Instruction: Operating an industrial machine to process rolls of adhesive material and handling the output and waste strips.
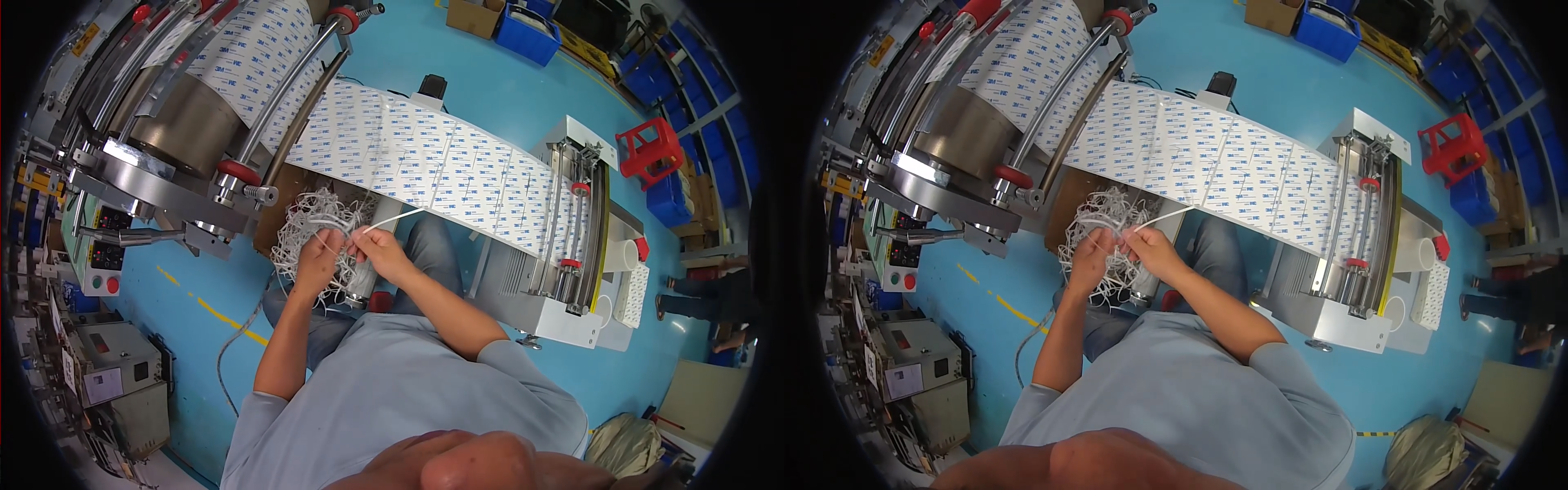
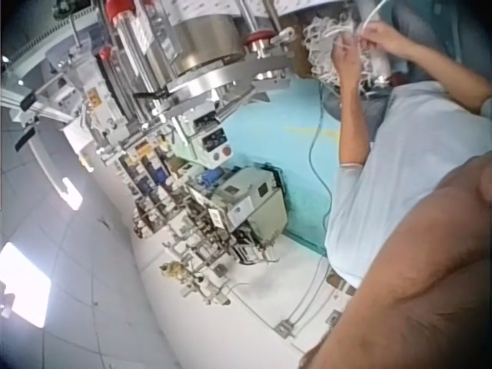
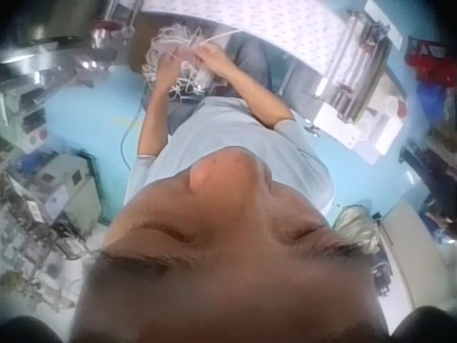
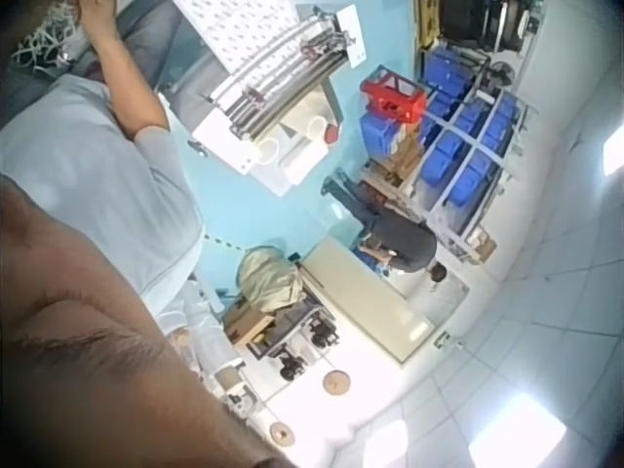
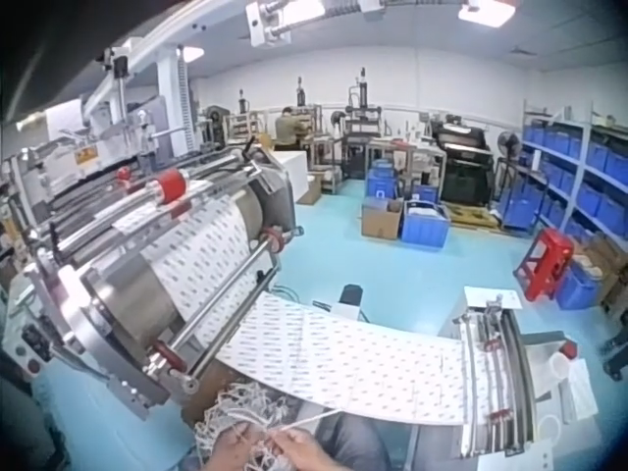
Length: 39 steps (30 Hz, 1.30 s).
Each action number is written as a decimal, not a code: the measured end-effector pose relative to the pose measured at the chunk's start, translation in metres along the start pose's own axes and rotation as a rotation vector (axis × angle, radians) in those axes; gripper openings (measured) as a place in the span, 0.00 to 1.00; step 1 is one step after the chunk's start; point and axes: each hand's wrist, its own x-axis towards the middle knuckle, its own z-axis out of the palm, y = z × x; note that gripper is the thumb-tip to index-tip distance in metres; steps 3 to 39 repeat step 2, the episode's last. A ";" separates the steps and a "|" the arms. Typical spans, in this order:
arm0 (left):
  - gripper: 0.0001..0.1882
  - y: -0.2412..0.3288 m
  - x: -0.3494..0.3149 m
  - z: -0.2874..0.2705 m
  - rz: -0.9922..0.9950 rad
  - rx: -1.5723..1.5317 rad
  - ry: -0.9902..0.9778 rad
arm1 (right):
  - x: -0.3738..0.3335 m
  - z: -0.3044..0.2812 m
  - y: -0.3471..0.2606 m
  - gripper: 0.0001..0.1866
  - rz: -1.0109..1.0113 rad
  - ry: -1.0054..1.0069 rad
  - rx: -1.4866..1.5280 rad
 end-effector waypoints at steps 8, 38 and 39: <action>0.14 -0.022 0.002 -0.022 0.017 -0.091 0.047 | 0.005 0.011 0.003 0.15 0.014 -0.058 -0.038; 0.14 -0.022 0.002 -0.022 0.017 -0.091 0.047 | 0.005 0.011 0.003 0.15 0.014 -0.058 -0.038; 0.14 -0.022 0.002 -0.022 0.017 -0.091 0.047 | 0.005 0.011 0.003 0.15 0.014 -0.058 -0.038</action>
